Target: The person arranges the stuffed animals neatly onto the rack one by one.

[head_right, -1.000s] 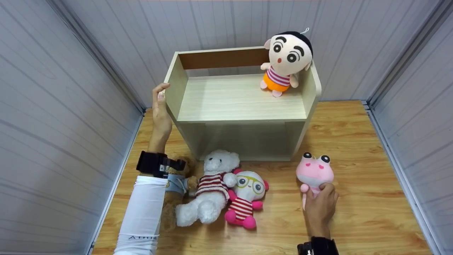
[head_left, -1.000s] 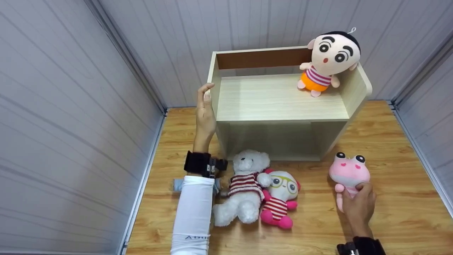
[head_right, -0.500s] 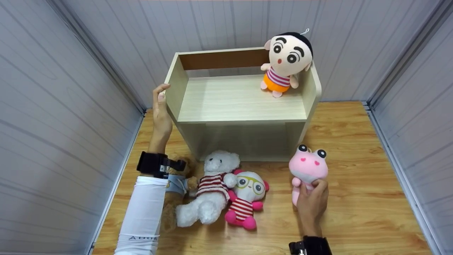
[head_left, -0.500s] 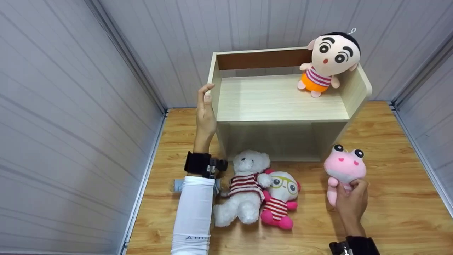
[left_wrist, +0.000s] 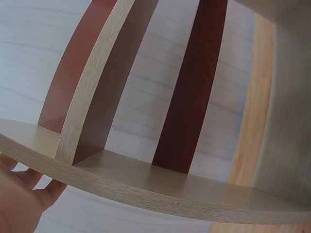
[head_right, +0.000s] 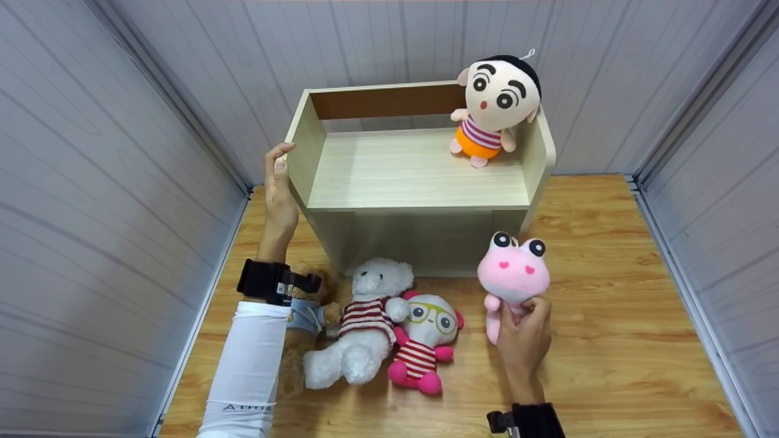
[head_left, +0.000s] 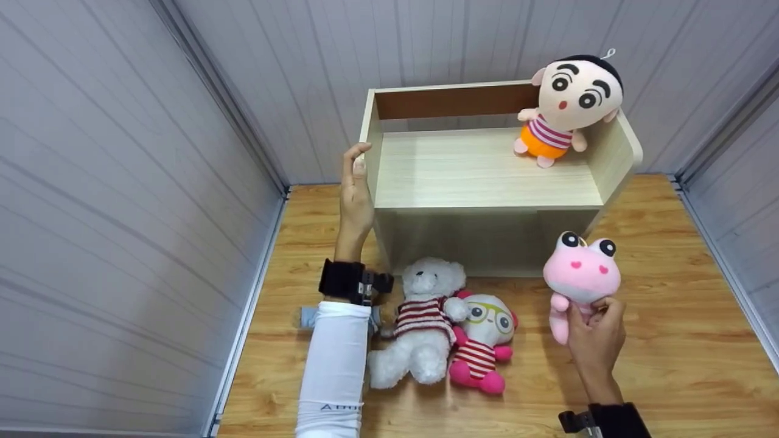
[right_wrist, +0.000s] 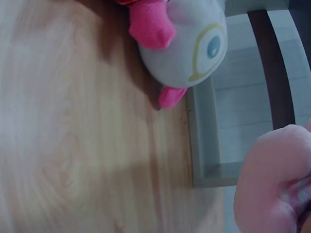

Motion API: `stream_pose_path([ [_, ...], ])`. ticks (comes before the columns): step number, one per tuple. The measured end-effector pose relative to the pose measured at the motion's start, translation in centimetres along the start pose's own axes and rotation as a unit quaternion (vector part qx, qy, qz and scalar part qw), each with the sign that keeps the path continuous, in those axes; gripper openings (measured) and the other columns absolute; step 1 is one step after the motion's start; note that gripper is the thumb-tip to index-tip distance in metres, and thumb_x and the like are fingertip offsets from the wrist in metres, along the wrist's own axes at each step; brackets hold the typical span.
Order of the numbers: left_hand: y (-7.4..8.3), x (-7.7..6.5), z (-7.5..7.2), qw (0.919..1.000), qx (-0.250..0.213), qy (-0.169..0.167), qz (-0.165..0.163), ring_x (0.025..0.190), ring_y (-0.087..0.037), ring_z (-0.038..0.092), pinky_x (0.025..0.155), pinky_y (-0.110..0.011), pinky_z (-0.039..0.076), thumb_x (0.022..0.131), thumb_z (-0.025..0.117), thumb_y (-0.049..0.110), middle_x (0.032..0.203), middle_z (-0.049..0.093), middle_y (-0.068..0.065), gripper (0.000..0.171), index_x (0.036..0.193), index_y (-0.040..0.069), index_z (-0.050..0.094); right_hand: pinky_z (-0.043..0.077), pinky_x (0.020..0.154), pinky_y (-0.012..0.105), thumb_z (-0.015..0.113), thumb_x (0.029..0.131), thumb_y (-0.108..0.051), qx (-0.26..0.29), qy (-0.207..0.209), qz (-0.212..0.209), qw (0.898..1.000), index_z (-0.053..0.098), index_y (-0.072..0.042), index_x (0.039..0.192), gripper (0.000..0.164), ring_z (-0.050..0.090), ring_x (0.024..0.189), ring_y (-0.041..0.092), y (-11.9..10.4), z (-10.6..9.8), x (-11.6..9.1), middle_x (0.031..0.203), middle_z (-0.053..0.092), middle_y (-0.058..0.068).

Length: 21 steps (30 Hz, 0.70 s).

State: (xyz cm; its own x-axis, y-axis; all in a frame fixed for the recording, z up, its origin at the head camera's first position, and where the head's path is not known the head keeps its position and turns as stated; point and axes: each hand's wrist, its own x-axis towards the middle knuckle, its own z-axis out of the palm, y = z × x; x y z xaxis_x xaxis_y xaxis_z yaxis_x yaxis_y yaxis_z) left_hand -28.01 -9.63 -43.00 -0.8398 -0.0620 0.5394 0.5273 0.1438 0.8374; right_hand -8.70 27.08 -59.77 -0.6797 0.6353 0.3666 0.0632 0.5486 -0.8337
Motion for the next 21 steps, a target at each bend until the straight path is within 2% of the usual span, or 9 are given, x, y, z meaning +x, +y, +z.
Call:
stream_pose_path([
  [8,-0.2,0.0,0.0,0.9999,-0.013,0.001,0.003,0.151,-0.021,0.033,0.124,-0.038,0.023,0.111,0.027,0.013,0.152,0.045,-0.015,0.035,0.140,0.008,0.047,0.035,0.061,0.017,0.079,0.084,-0.009,0.036,0.009,-0.010,0.999,0.050,0.004,0.104,0.038,0.044,0.064,0.001,-2.6,0.1,0.5,0.073,0.049,-0.001],
  [12,-0.1,0.1,-0.1,0.9999,-0.011,0.001,0.008,0.151,-0.020,0.033,0.124,-0.036,0.024,0.111,0.027,0.014,0.152,0.044,-0.016,0.035,0.140,0.008,0.047,0.038,0.060,0.013,0.079,0.084,-0.008,0.062,0.009,-0.031,0.998,0.049,0.006,0.105,0.039,0.048,0.066,0.000,-4.3,0.2,0.9,0.077,0.051,-0.004],
  [21,0.0,0.0,-0.1,1.0000,0.001,0.006,-0.006,0.151,-0.017,0.034,0.124,-0.036,0.025,0.112,0.029,0.019,0.152,0.046,-0.008,0.036,0.141,0.010,0.047,0.039,0.060,0.011,0.078,0.086,-0.006,0.107,0.010,-0.055,0.993,0.047,0.011,0.107,0.041,0.049,0.064,0.000,-7.4,0.7,2.1,0.080,0.050,-0.006],
])
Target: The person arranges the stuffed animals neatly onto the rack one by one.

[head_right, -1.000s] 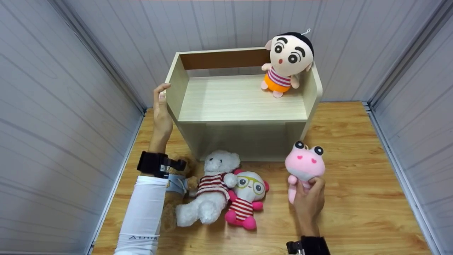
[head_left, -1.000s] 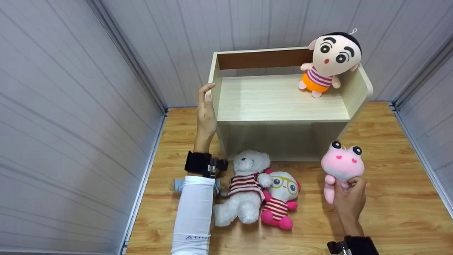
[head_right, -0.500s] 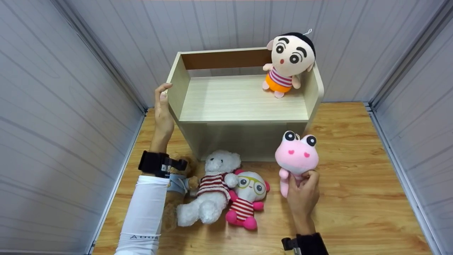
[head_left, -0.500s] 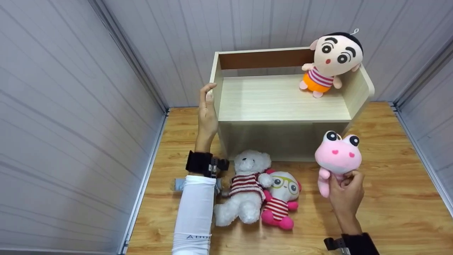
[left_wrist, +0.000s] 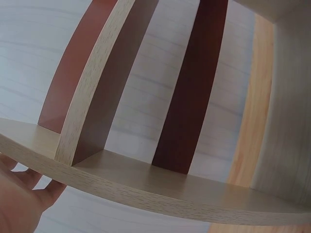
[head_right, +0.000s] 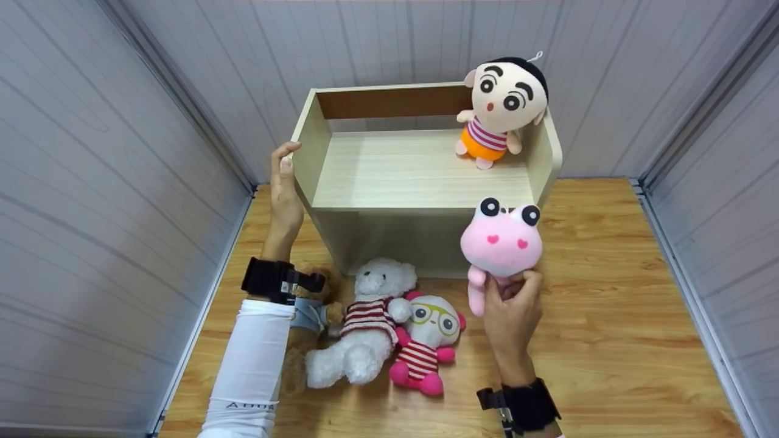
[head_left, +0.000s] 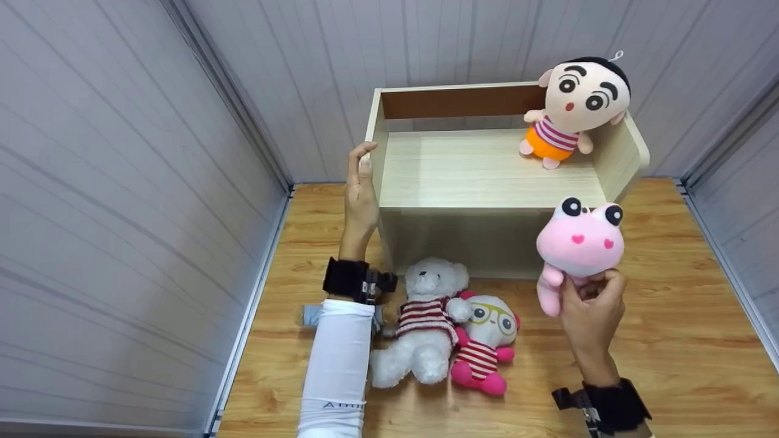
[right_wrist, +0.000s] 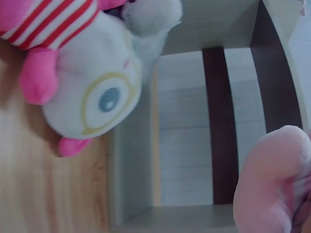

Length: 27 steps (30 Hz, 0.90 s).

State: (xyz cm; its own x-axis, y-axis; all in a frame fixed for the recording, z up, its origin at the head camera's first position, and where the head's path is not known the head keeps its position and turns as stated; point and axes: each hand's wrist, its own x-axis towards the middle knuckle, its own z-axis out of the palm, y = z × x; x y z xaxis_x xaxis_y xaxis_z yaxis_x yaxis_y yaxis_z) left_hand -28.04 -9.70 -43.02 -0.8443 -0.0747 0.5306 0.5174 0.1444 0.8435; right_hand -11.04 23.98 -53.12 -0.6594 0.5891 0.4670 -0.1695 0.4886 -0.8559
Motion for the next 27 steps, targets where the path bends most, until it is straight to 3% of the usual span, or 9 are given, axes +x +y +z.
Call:
stream_pose_path([
  [12,-0.3,0.0,0.1,0.9999,-0.013,-0.004,0.008,0.151,-0.018,0.035,0.124,-0.038,0.025,0.111,0.028,0.017,0.153,0.045,-0.008,0.036,0.141,0.010,0.048,0.042,0.061,0.015,0.077,0.087,-0.005,0.055,0.002,-0.001,0.998,0.044,0.011,0.109,0.043,0.052,0.067,0.006,-2.5,0.9,2.4,0.083,0.051,-0.007],
  [27,0.0,-0.2,-0.1,0.9998,-0.016,-0.007,-0.002,0.153,-0.023,0.032,0.125,-0.043,0.024,0.111,0.028,0.012,0.156,0.043,-0.009,0.036,0.142,0.010,0.046,0.041,0.057,0.021,0.076,0.088,-0.004,0.142,-0.021,-0.062,0.988,0.051,-0.002,0.110,0.033,0.050,0.065,0.010,-8.4,4.2,6.0,0.083,0.055,-0.005],
])
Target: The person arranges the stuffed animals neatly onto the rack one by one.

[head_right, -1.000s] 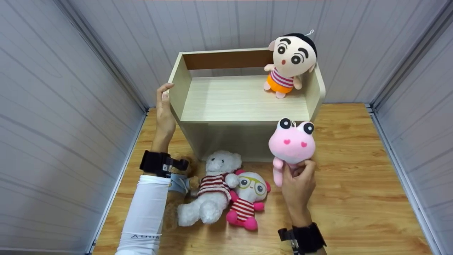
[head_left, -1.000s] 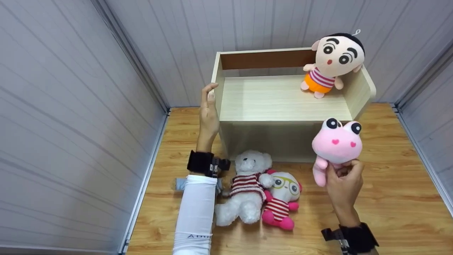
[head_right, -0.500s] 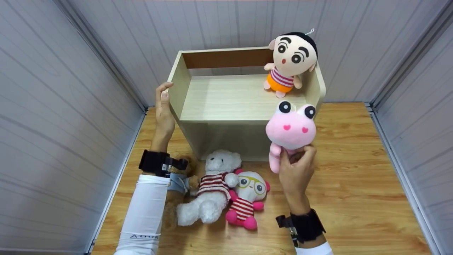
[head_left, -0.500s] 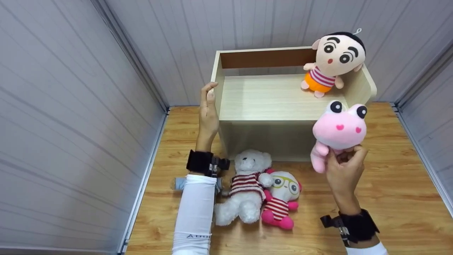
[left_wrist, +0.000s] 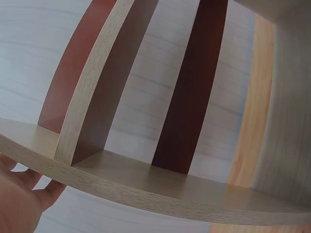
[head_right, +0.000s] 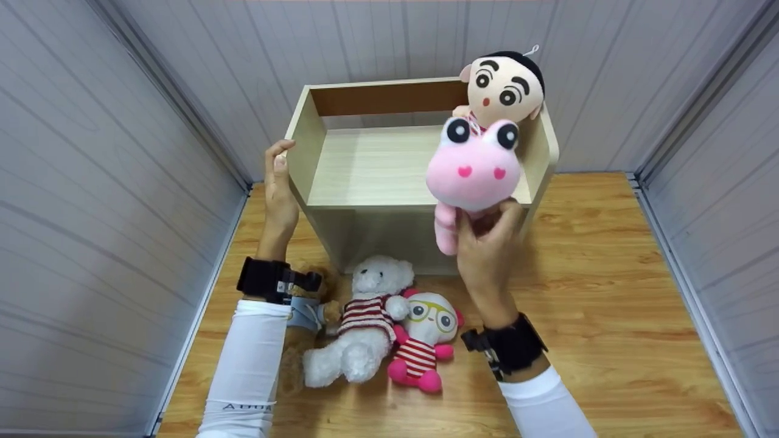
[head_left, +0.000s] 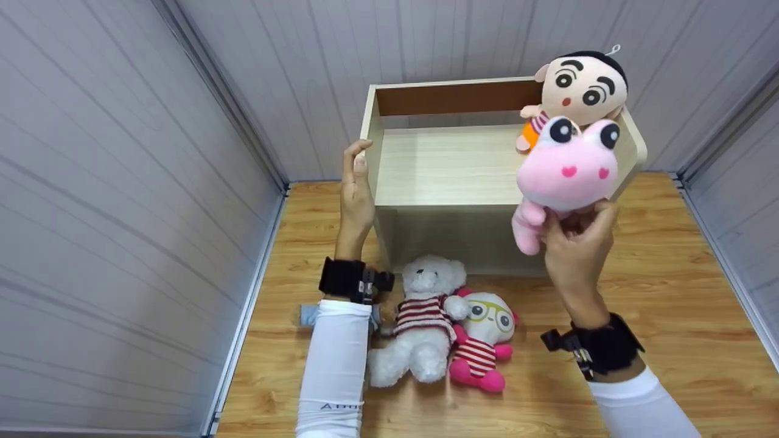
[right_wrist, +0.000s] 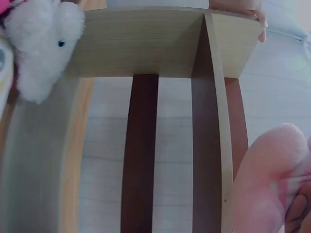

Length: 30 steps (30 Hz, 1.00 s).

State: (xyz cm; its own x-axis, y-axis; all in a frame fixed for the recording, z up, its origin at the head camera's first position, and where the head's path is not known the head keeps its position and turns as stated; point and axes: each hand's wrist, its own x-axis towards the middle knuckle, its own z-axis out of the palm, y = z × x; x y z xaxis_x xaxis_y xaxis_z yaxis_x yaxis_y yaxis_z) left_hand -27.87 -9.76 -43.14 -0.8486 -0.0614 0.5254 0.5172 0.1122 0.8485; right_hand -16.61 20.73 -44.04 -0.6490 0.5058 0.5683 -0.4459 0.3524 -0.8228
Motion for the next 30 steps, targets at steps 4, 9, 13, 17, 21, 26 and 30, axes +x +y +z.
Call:
stream_pose_path([
  [4,-0.2,0.1,-0.1,0.9999,0.006,0.008,0.006,0.150,-0.020,0.035,0.123,-0.037,0.025,0.112,0.028,0.013,0.151,0.046,-0.010,0.035,0.140,0.008,0.047,0.042,0.059,0.022,0.078,0.088,-0.009,0.012,-0.011,0.001,1.000,0.050,-0.002,0.110,0.035,0.051,0.066,0.011,-0.3,1.5,1.3,0.083,0.056,-0.005],
  [9,-0.3,0.2,-0.1,0.9999,0.009,0.010,0.009,0.149,-0.018,0.036,0.122,-0.035,0.026,0.112,0.028,0.017,0.151,0.046,-0.011,0.035,0.140,0.009,0.048,0.044,0.059,0.021,0.078,0.089,-0.012,0.013,-0.007,0.002,1.000,0.050,-0.006,0.107,0.035,0.054,0.066,0.010,-0.3,2.8,2.5,0.080,0.056,-0.003],
  [13,-0.2,0.3,0.1,0.9999,0.008,0.006,0.013,0.149,-0.018,0.036,0.123,-0.035,0.026,0.111,0.028,0.016,0.150,0.046,-0.010,0.035,0.140,0.009,0.047,0.046,0.060,0.019,0.078,0.090,-0.013,0.001,-0.006,0.011,1.000,0.049,-0.003,0.110,0.037,0.056,0.067,0.009,-0.3,3.6,3.3,0.081,0.056,-0.002],
  [17,-0.2,0.3,0.3,0.9998,0.004,0.003,0.017,0.149,-0.018,0.036,0.123,-0.036,0.026,0.111,0.028,0.015,0.150,0.046,-0.009,0.036,0.141,0.008,0.047,0.048,0.061,0.020,0.079,0.089,-0.014,0.009,-0.007,0.033,0.999,0.047,-0.002,0.112,0.041,0.058,0.068,0.010,0.0,4.5,4.2,0.085,0.055,-0.003],
  [21,-0.2,0.3,0.4,0.9999,0.004,0.000,0.012,0.151,-0.018,0.033,0.123,-0.036,0.024,0.111,0.027,0.015,0.153,0.045,-0.009,0.036,0.141,0.010,0.046,0.048,0.063,0.020,0.080,0.089,-0.018,0.003,-0.011,0.040,0.999,0.047,-0.006,0.113,0.042,0.059,0.070,0.011,0.6,5.6,5.1,0.087,0.055,-0.002],
  [26,-0.2,0.2,0.6,1.0000,-0.001,-0.001,0.010,0.152,-0.021,0.032,0.125,-0.040,0.023,0.111,0.027,0.013,0.154,0.044,-0.012,0.036,0.142,0.010,0.047,0.047,0.067,0.019,0.078,0.091,-0.018,-0.030,-0.014,0.034,0.999,0.048,-0.006,0.109,0.037,0.059,0.073,0.008,1.7,6.6,5.8,0.087,0.056,-0.002],
  [30,-0.1,0.2,0.8,0.9999,-0.001,0.000,0.012,0.151,-0.020,0.033,0.125,-0.040,0.023,0.113,0.028,0.023,0.154,0.045,-0.011,0.037,0.142,0.011,0.047,0.046,0.069,0.020,0.072,0.093,-0.011,-0.053,-0.027,0.022,0.998,0.047,-0.001,0.104,0.029,0.057,0.074,0.007,2.4,7.3,6.4,0.087,0.056,-0.003],
])
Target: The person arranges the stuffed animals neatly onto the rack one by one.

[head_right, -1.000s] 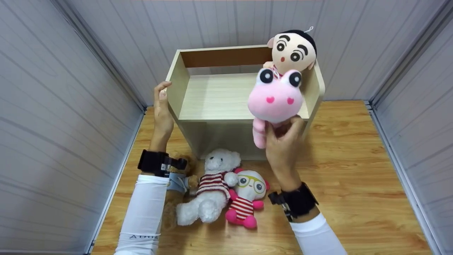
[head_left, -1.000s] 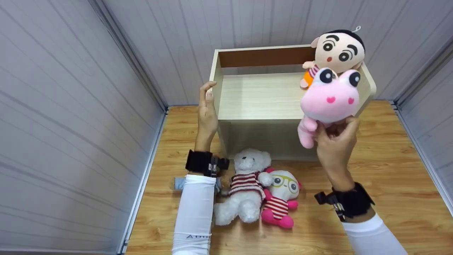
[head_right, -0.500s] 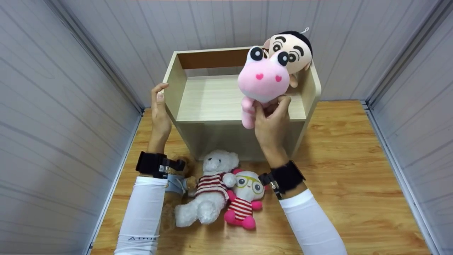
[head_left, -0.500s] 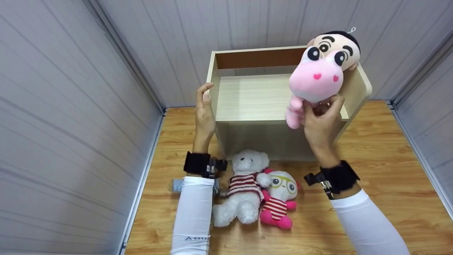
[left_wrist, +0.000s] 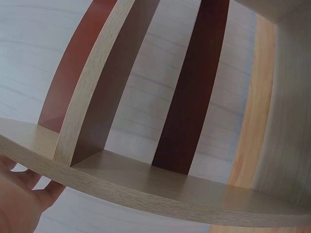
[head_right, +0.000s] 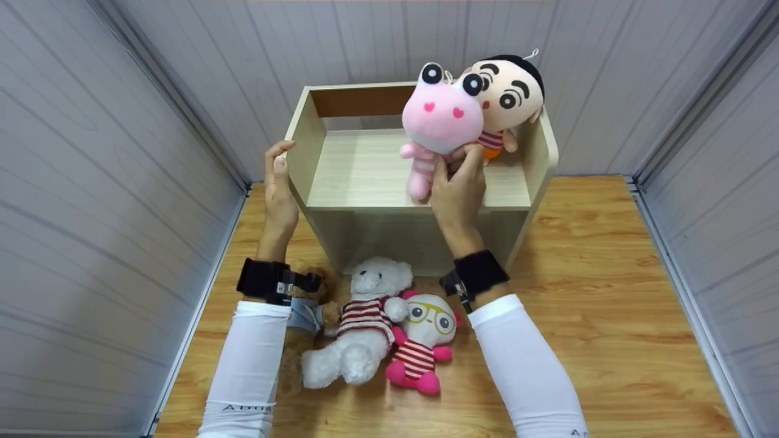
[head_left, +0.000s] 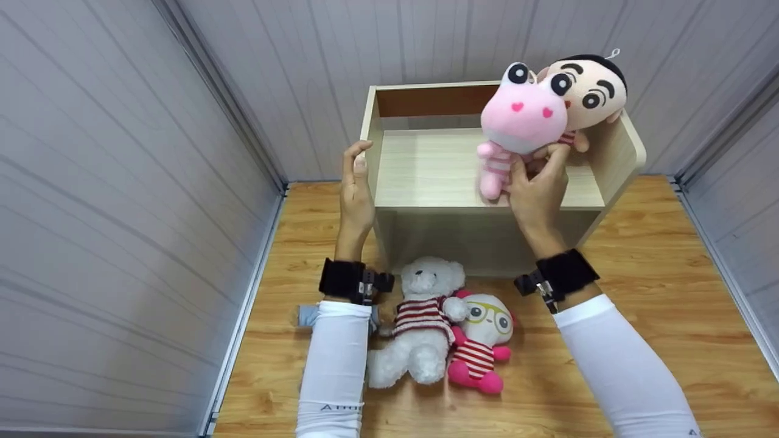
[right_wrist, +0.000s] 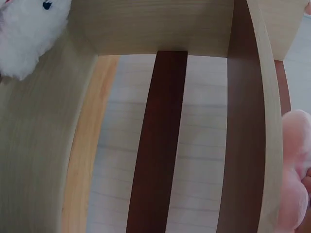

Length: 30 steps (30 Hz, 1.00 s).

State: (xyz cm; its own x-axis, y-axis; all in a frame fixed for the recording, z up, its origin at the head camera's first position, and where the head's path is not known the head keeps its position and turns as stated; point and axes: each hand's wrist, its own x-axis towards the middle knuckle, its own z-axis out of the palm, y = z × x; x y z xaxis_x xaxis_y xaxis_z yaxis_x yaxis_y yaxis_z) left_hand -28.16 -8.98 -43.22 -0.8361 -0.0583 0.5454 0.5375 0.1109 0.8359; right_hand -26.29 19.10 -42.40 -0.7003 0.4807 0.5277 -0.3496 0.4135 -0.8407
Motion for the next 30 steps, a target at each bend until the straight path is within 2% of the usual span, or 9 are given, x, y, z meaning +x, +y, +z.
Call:
stream_pose_path([
  [3,0.0,0.0,0.1,1.0000,0.003,0.001,0.002,0.151,-0.018,0.034,0.124,-0.040,0.024,0.112,0.028,0.045,0.154,0.045,-0.009,0.049,0.142,0.012,0.047,0.045,0.069,0.021,0.071,0.094,-0.011,-0.015,-0.018,-0.015,1.000,0.047,0.001,0.105,0.029,0.056,0.075,0.009,0.2,0.3,0.3,0.087,0.056,-0.001],
  [6,-0.1,0.0,0.2,1.0000,0.006,0.001,0.002,0.151,-0.017,0.034,0.124,-0.039,0.025,0.105,0.028,0.063,0.153,0.045,-0.008,0.065,0.142,0.012,0.047,0.045,0.070,0.020,0.071,0.095,-0.011,-0.028,-0.036,-0.030,0.999,0.047,0.003,0.107,0.030,0.055,0.077,0.009,0.4,0.4,0.5,0.089,0.055,0.001],
  [13,0.1,-0.1,0.3,0.9999,0.009,0.001,-0.009,0.152,-0.016,0.033,0.125,-0.042,0.024,0.100,0.027,0.070,0.155,0.044,-0.006,0.075,0.143,0.012,0.046,0.048,0.075,0.020,0.070,0.095,-0.010,-0.021,-0.104,-0.049,0.993,0.043,0.008,0.117,0.039,0.059,0.087,0.013,0.9,0.4,0.7,0.107,0.054,0.012],
  [16,0.0,0.0,0.2,1.0000,0.006,0.000,-0.005,0.152,-0.016,0.033,0.125,-0.040,0.024,0.104,0.027,0.063,0.154,0.045,-0.005,0.067,0.143,0.012,0.046,0.049,0.076,0.019,0.070,0.094,-0.009,-0.017,-0.140,-0.052,0.989,0.040,0.007,0.121,0.043,0.061,0.093,0.017,1.1,0.4,1.1,0.113,0.055,0.016],
  [19,0.0,0.1,0.2,1.0000,0.002,0.000,0.002,0.152,-0.017,0.033,0.125,-0.038,0.024,0.112,0.028,0.041,0.153,0.045,-0.006,0.046,0.143,0.011,0.046,0.050,0.079,0.017,0.071,0.093,-0.008,-0.015,-0.173,-0.062,0.983,0.038,0.006,0.125,0.048,0.063,0.099,0.021,1.3,0.6,1.5,0.120,0.053,0.018],
  [22,-0.1,0.1,0.2,1.0000,0.001,0.003,-0.001,0.151,-0.019,0.034,0.124,-0.037,0.024,0.112,0.028,0.019,0.153,0.046,-0.008,0.036,0.142,0.009,0.047,0.052,0.087,0.021,0.072,0.091,-0.004,-0.001,-0.197,-0.068,0.978,0.037,0.006,0.127,0.051,0.065,0.104,0.024,1.6,1.0,1.8,0.124,0.053,0.019],
  [26,-0.2,0.0,0.2,0.9999,0.000,0.005,-0.011,0.151,-0.021,0.034,0.124,-0.038,0.025,0.111,0.028,0.012,0.153,0.046,-0.009,0.036,0.142,0.009,0.047,0.052,0.098,0.035,0.070,0.090,0.002,0.010,-0.216,-0.059,0.975,0.035,0.008,0.128,0.052,0.065,0.110,0.029,2.0,1.4,2.1,0.129,0.049,0.021],
  [30,-0.1,0.0,0.1,0.9999,0.002,0.008,-0.014,0.152,-0.023,0.034,0.124,-0.040,0.025,0.111,0.028,0.009,0.154,0.045,-0.010,0.037,0.142,0.008,0.046,0.048,0.105,0.047,0.068,0.092,0.003,0.015,-0.228,-0.046,0.973,0.034,0.012,0.133,0.054,0.062,0.116,0.038,2.1,1.6,2.5,0.135,0.044,0.028],
])
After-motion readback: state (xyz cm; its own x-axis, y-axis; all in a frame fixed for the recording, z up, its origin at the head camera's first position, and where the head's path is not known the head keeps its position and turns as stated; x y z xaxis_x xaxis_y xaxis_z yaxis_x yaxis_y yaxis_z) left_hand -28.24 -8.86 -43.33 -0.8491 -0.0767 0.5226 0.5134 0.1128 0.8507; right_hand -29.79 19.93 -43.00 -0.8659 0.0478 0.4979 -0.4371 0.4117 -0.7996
